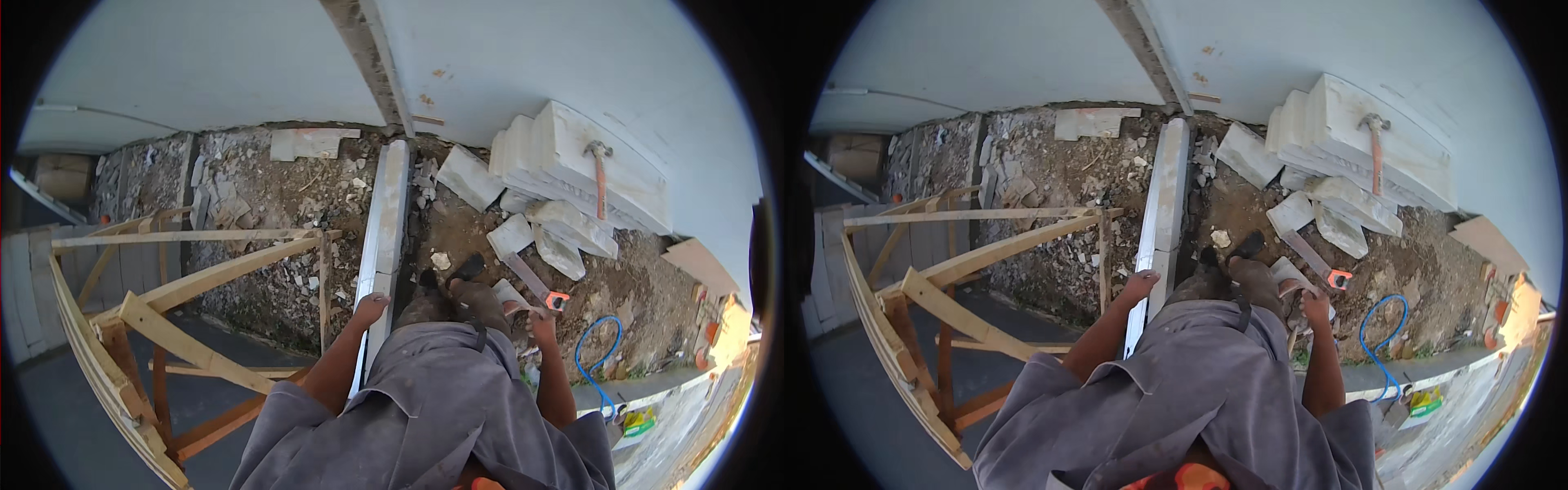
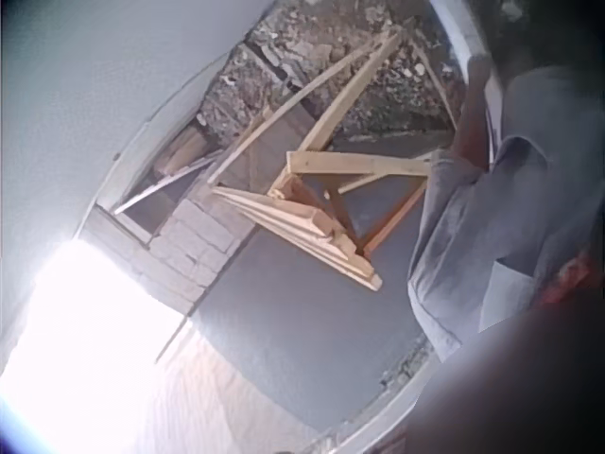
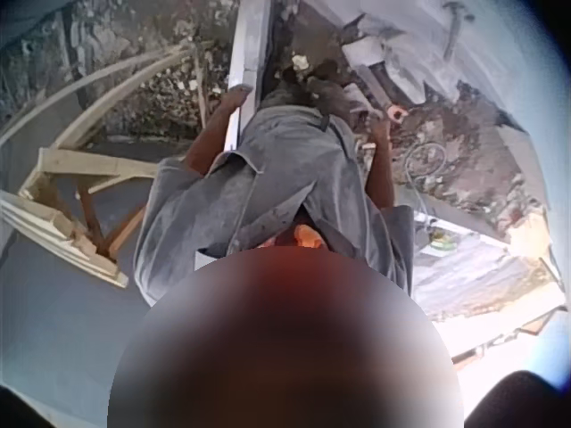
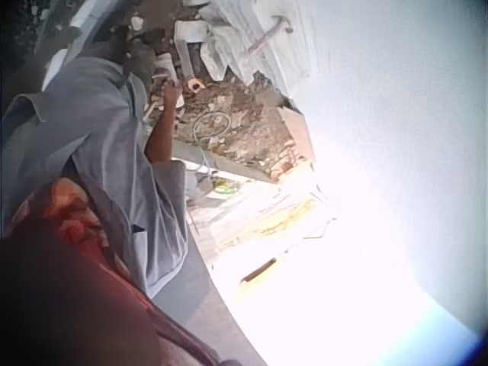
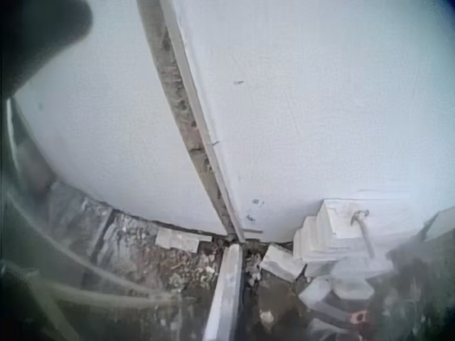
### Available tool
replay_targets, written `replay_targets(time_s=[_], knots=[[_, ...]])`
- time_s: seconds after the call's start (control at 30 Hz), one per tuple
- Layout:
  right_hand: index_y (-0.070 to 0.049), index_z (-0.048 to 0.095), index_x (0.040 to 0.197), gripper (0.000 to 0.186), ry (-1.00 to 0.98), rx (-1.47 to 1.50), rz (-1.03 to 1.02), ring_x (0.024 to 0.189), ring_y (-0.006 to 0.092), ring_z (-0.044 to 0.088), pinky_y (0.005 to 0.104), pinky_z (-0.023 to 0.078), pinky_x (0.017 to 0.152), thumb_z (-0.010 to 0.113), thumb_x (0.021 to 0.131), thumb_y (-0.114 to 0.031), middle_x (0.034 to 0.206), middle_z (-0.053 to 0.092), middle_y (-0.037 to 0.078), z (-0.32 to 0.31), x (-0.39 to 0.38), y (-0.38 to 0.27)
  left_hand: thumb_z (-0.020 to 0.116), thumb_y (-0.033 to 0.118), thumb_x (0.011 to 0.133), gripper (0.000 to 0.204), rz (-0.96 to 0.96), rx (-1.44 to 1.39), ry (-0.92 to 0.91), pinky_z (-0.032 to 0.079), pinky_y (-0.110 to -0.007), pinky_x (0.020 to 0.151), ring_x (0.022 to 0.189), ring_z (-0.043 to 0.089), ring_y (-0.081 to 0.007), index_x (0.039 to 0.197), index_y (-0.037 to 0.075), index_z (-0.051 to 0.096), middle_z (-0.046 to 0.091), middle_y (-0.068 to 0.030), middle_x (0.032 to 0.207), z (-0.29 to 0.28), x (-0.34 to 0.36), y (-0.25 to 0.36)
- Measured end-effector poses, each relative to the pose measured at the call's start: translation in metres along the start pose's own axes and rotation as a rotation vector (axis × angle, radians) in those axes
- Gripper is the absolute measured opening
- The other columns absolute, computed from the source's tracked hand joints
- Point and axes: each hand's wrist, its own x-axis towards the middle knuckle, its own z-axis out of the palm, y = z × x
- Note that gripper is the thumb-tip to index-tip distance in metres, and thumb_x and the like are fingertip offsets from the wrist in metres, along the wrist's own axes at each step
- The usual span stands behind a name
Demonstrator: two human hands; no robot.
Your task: Cutting and shaping lightweight concrete blocks using a saw and hammer on a construction site.
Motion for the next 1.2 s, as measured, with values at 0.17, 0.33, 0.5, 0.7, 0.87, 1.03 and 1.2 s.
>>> replay_targets(time_s=[0.17, 0.33, 0.5, 0.7, 0.87, 1.03, 1.2], knots=[[-0.003, 0.063, 0.105, 0.021, -0.166, -0.125, -0.012, 0.049, 0.0137, 0.054, 0.0284, 0.042, 0.041, 0.058, 0.086, -0.01, 0.069, 0.059, 0.005, 0.003, 0.03, -0.025, 0.059, 0.043, 0.088, 0.053, -0.007, -0.155, 0.129, 0.041, -0.039, 0.101, 0.118, 0.055, -0.035, 0.121, 0.001, 0.061, 0.06, -0.0218, 0.123, 0.022, -0.02, -0.02], [-0.004, 0.065, 0.097, 0.015, -0.303, -0.362, -0.153, 0.05, 0.0158, 0.056, 0.03, 0.045, 0.043, 0.058, 0.088, -0.013, 0.069, 0.06, 0.006, 0.001, 0.099, -0.036, 0.059, 0.044, 0.086, 0.051, -0.078, -0.282, 0.244, 0.043, -0.041, 0.098, 0.113, 0.057, -0.0365, 0.117, 0.004, 0.064, 0.062, -0.0224, 0.119, 0.045, -0.055, -0.029], [-0.004, 0.063, 0.099, 0.016, -0.351, -0.416, -0.208, 0.054, 0.0134, 0.058, 0.0279, 0.046, 0.043, 0.058, 0.09, -0.017, 0.072, 0.061, 0.005, 0.054, 0.086, -0.127, 0.057, 0.043, 0.086, 0.046, -0.257, -0.352, 0.288, 0.046, -0.042, 0.091, 0.106, 0.06, -0.0365, 0.106, 0.002, 0.068, 0.065, -0.0225, 0.109, 0.068, -0.083, -0.089], [-0.003, 0.062, 0.099, 0.017, -0.29, -0.384, -0.389, 0.052, 0.0132, 0.057, 0.0277, 0.044, 0.042, 0.062, 0.089, -0.017, 0.074, 0.061, 0.007, 0.074, 0.075, -0.173, 0.049, 0.041, 0.092, 0.045, -0.029, 0.139, 0.183, 0.046, -0.041, 0.091, 0.108, 0.059, -0.0354, 0.106, 0.002, 0.068, 0.064, -0.0218, 0.113, 0.085, -0.056, -0.168], [0.006, 0.059, 0.117, 0.054, -0.14, -0.501, -0.414, 0.087, 0.0366, 0.068, 0.0413, 0.052, 0.08, 0.063, 0.082, -0.034, 0.099, 0.066, 0.026, 0.063, 0.075, -0.125, 0.058, 0.031, 0.091, 0.032, -0.091, -0.409, -0.017, 0.045, -0.031, 0.059, 0.075, 0.055, -0.0151, 0.112, 0.007, 0.062, 0.055, -0.0019, 0.083, 0.04, -0.055, -0.124], [0.002, 0.067, 0.091, 0.033, 0.053, -0.378, -0.441, 0.086, 0.0425, 0.063, 0.0483, 0.05, 0.08, 0.06, 0.078, -0.027, 0.086, 0.065, 0.027, 0.056, 0.036, -0.063, 0.058, 0.031, 0.091, 0.035, -0.103, -0.122, -0.204, 0.045, -0.032, 0.06, 0.076, 0.055, -0.0161, 0.116, 0.007, 0.059, 0.055, -0.0023, 0.086, -0.021, -0.005, -0.104], [0.008, 0.066, 0.076, 0.039, 0.315, -0.226, -0.036, 0.081, 0.0429, 0.065, 0.0486, 0.051, 0.075, 0.063, 0.074, -0.031, 0.08, 0.065, 0.029, 0.051, -0.016, 0.062, 0.057, 0.032, 0.092, 0.038, -0.142, 0.115, -0.303, 0.044, -0.032, 0.06, 0.078, 0.055, -0.0171, 0.121, 0.007, 0.056, 0.055, -0.0027, 0.09, -0.083, 0.068, -0.019]])
